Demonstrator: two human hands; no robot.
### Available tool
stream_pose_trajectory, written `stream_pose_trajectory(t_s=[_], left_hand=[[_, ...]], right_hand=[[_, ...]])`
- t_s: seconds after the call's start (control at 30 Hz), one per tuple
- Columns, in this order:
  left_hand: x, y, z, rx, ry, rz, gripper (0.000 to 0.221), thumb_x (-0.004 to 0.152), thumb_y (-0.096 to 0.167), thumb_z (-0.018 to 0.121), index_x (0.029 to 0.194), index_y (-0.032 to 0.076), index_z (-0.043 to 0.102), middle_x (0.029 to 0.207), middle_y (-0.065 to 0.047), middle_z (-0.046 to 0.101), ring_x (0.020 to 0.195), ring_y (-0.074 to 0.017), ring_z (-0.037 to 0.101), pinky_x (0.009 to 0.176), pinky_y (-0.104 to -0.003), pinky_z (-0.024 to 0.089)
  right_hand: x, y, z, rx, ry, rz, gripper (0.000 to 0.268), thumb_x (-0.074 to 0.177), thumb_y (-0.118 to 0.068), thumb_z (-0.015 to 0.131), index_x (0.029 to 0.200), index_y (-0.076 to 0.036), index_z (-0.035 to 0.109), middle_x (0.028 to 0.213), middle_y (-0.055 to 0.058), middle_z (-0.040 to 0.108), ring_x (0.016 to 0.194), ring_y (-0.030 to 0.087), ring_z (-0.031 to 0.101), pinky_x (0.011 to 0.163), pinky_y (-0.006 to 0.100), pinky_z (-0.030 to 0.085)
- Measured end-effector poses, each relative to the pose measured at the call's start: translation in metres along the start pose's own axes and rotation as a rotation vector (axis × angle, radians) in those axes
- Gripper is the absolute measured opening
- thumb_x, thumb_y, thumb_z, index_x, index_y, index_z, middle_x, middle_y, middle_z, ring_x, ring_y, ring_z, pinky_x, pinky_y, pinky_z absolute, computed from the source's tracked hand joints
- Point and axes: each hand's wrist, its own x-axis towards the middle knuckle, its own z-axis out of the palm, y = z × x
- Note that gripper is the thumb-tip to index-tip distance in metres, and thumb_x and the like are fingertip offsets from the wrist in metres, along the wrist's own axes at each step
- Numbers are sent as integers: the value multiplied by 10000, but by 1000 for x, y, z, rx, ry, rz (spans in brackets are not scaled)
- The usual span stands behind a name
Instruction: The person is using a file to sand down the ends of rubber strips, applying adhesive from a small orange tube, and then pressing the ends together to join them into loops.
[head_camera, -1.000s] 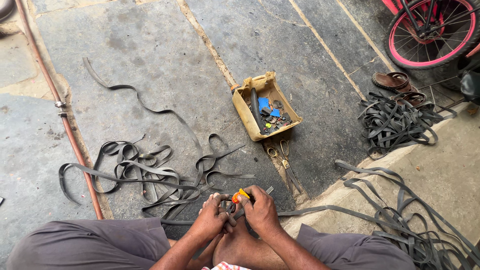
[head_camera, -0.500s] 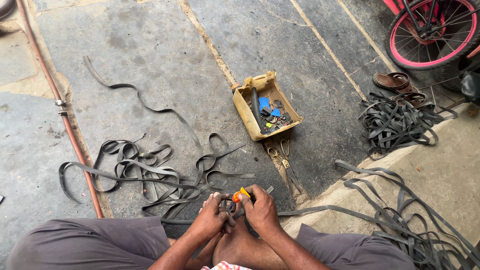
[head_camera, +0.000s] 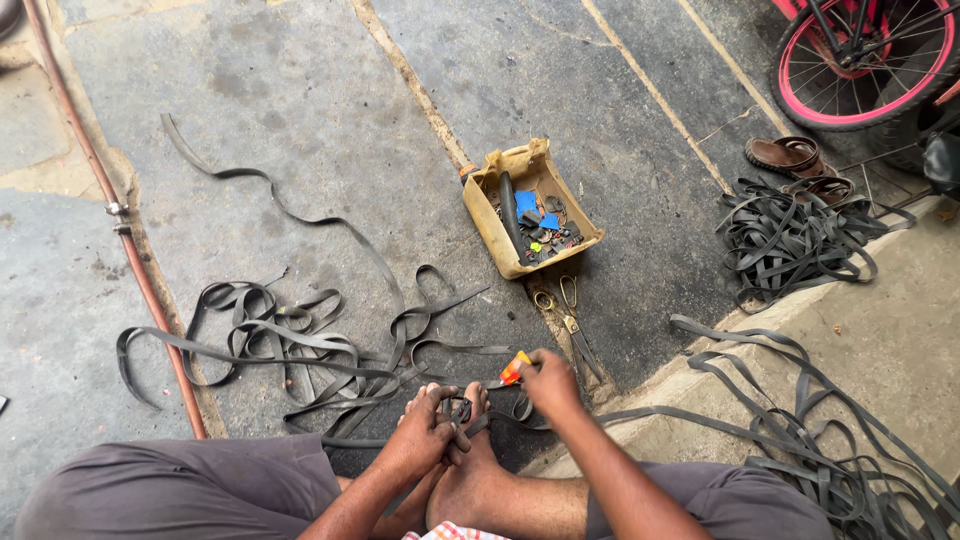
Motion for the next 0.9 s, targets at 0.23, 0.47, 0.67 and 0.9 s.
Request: stream_pose_trajectory(t_s=[0.23,0.47,0.67,0.9], left_hand=[[4,1,1,-203,-41,-94,578,962,-10,459,1514,113,343,813,-159,734,636,-187,704,584,-316,572],[6,7,0,-237,-46,-131,558,998,24,457,1535,99,323,884,-172,752,707,-188,739,671,-326,617],[9,4,2,-216,-38,-85,545,986,8,469,1514,81,357,876,-167,750,692,-180,731,655,-322,614],[8,3,2,-265,-34,-64,542,969,-13,467,1497,58,364,869,-168,736,670,-181,711,625,-325,593]], right_hand=[[92,28,5,655,31,166,368,971,-181,620,1314,-62,555,956,130,733,666,158,693,548,298,586],[15,-23,2,-299,69,-223,393,982,-185,626,1371,-187,564,1178,85,687,952,219,693,794,376,579],[-94,-34,-23,-624,-141,-939,482,910,-97,652,1375,-219,608,1351,185,529,1145,318,591,895,411,551],[-110,-34,-20,-644,-66,-1160,578,861,-118,681,1425,-216,593,1453,218,465,1292,394,506,1067,539,409]])
